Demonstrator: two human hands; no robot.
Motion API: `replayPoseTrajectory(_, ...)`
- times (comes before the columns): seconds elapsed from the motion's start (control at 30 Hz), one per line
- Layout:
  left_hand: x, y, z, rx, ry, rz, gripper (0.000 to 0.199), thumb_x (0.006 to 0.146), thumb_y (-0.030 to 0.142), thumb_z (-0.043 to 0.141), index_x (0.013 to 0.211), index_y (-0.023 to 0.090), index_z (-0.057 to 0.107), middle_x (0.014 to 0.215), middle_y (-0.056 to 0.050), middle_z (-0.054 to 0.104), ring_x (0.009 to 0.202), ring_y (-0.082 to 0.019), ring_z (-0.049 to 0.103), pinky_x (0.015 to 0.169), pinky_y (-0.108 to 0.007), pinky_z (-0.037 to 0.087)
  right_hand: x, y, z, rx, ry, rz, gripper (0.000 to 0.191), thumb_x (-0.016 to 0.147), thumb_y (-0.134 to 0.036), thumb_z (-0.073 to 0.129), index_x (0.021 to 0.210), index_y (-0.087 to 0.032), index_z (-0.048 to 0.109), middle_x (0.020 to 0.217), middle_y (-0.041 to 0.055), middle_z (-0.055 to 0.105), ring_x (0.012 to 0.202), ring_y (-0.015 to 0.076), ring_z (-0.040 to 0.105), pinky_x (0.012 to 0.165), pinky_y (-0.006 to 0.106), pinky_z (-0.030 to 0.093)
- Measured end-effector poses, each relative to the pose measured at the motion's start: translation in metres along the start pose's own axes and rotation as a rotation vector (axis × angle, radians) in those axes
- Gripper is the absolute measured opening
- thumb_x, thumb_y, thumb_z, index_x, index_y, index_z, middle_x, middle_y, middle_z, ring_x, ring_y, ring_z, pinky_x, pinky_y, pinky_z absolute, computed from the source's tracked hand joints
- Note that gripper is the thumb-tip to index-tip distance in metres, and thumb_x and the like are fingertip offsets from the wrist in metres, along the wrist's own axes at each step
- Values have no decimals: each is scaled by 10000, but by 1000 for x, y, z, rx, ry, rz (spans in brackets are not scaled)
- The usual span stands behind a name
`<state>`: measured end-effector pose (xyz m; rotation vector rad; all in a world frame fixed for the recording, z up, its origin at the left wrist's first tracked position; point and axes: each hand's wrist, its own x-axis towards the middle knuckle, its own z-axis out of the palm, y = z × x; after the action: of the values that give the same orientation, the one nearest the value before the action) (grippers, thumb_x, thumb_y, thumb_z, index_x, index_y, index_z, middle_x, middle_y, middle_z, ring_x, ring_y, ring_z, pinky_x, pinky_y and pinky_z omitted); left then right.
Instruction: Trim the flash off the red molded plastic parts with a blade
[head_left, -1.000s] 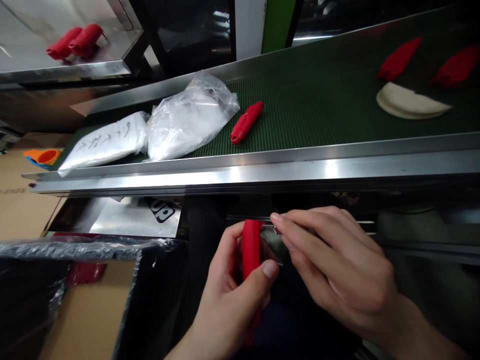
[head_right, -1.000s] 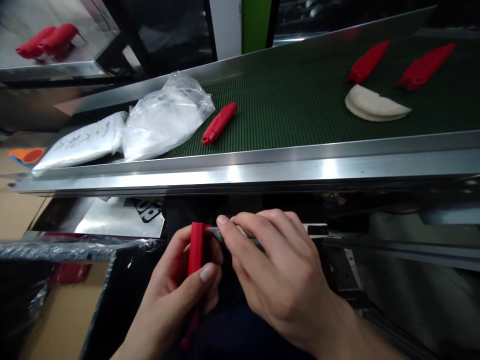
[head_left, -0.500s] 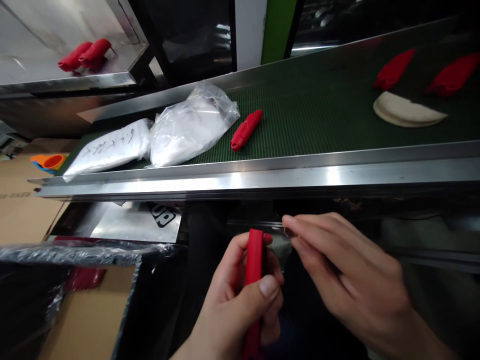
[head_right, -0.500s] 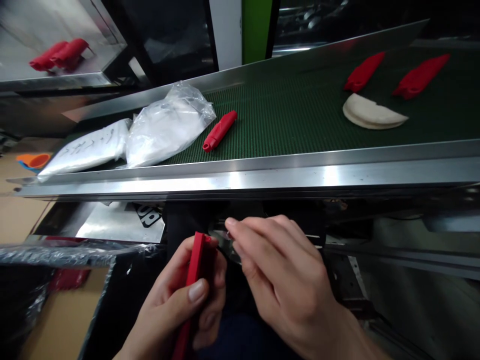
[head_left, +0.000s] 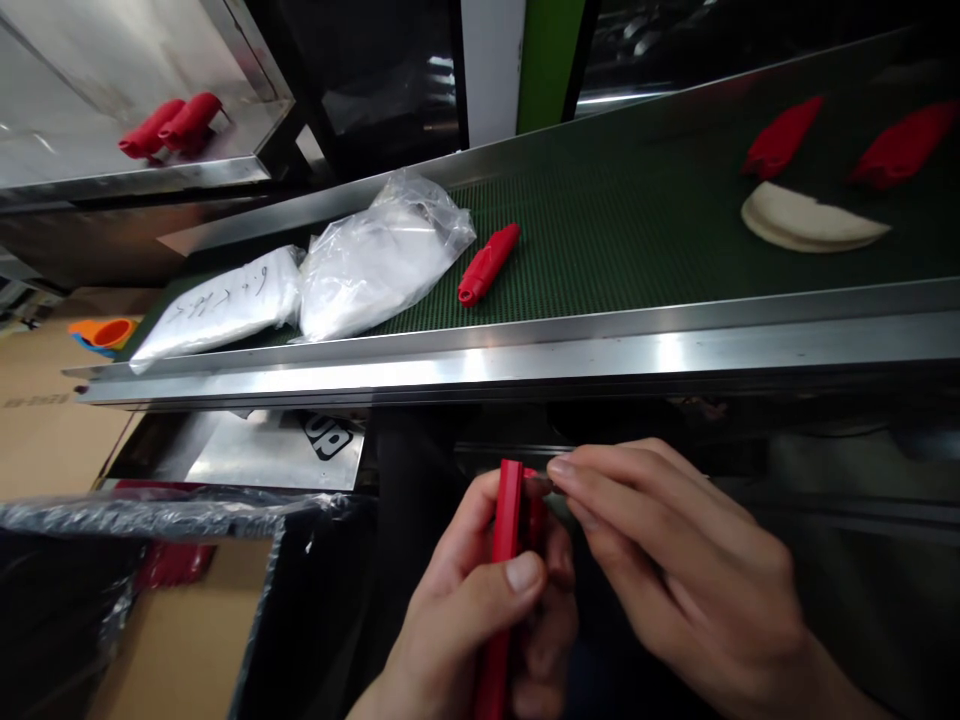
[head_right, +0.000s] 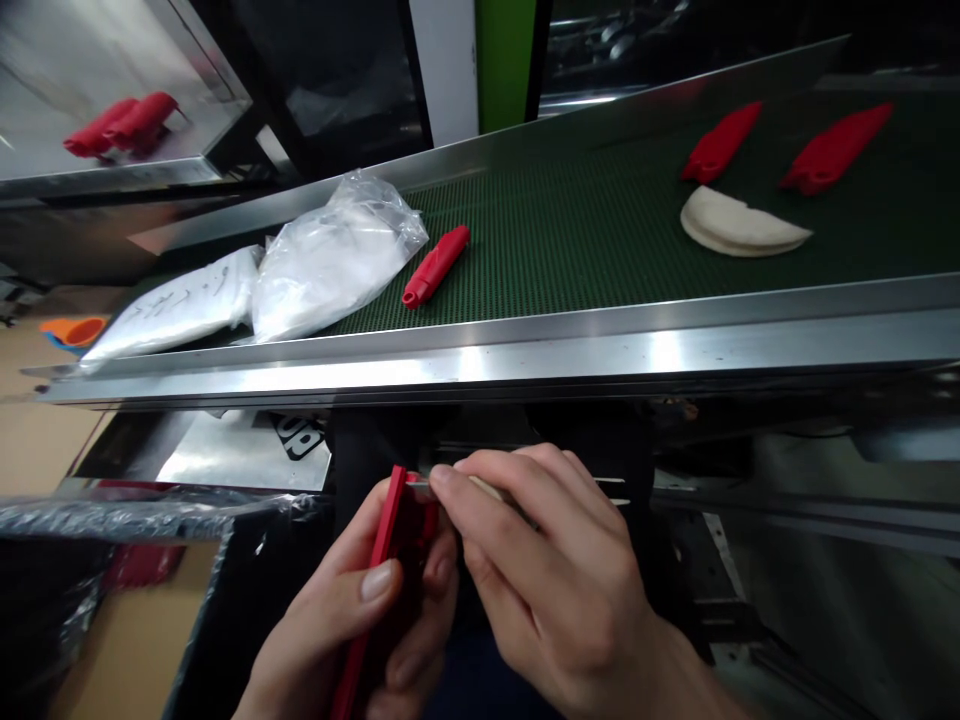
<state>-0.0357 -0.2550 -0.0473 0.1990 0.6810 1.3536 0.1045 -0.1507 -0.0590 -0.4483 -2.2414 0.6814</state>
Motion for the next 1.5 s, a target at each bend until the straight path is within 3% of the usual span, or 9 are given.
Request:
replayPoseTrajectory(0.2, -4, 4, 0, -71, 31, -80, 313, 878, 301, 641, 1183, 281, 574, 916, -22, 525, 518, -35, 447, 402, -98, 311, 2, 9, 9, -139, 58, -52, 387, 834, 20, 614, 1192, -124, 640, 1070, 146, 672, 946, 254, 626, 726, 411, 527)
replayPoseTrajectory(0.37, -13, 0, 1, -130, 21, -124, 455, 735, 338, 817, 1131, 219, 627, 824, -50, 588, 614, -84, 530, 564, -171, 407, 4, 23, 10, -154, 177, 50, 393, 835, 35, 606, 1165, -172, 660, 1045, 93, 689, 960, 213, 640, 848, 403, 529)
replayPoseTrajectory(0.5, -12, 0, -1, -201, -28, -107, 315, 924, 334, 582, 1229, 252, 574, 928, -47, 573, 523, -50, 485, 405, -116, 360, 2, 15, 3, -37, 60, 64, 393, 836, 31, 590, 1174, -160, 648, 1075, 89, 666, 988, 212, 625, 824, 387, 529)
replayPoseTrajectory(0.63, -7, -6, -6, -270, -80, -31, 314, 971, 355, 462, 1227, 194, 545, 862, -64, 590, 468, -58, 510, 378, -115, 360, -1, 5, -2, -13, -14, -10, 411, 821, 34, 599, 1190, -142, 632, 1112, 108, 646, 1018, 237, 602, 797, 406, 511)
replayPoseTrajectory(0.73, -7, -11, -8, -328, -106, -67, 337, 979, 393, 394, 1126, 145, 570, 815, -71, 584, 427, -82, 527, 341, -136, 341, -2, 7, -4, -46, -28, -76, 396, 828, 22, 609, 1190, -139, 632, 1116, 115, 643, 1029, 245, 584, 805, 420, 497)
replayPoseTrajectory(0.83, -9, -13, -7, -308, -80, -103, 362, 972, 425, 389, 1001, 123, 586, 763, -68, 575, 385, -83, 497, 312, -148, 307, -1, 11, -6, -78, -58, -108, 352, 845, 4, 595, 1161, -140, 650, 1110, 118, 647, 1009, 254, 578, 805, 443, 480)
replayPoseTrajectory(0.97, -12, -13, -8, -199, 22, -74, 358, 935, 467, 474, 1040, 142, 582, 631, -33, 549, 371, -78, 427, 352, -158, 255, 1, 15, -6, -96, -99, -143, 352, 863, -15, 586, 1189, -134, 648, 1131, 125, 646, 993, 261, 563, 804, 474, 460)
replayPoseTrajectory(1.2, -7, -16, -18, -153, -18, -127, 419, 864, 526, 557, 1025, 145, 627, 572, -28, 534, 401, -110, 433, 379, -197, 271, 0, 14, -5, -106, -91, -159, 333, 871, -11, 575, 1179, -115, 649, 1132, 139, 646, 982, 261, 553, 794, 476, 450)
replayPoseTrajectory(1.5, -11, -21, -21, -191, -49, -84, 427, 916, 495, 479, 970, 115, 666, 589, -58, 563, 454, -114, 491, 448, -187, 365, 0, 13, -4, -136, -52, -204, 337, 844, 18, 556, 1151, -95, 639, 1086, 166, 657, 957, 295, 582, 768, 499, 444)
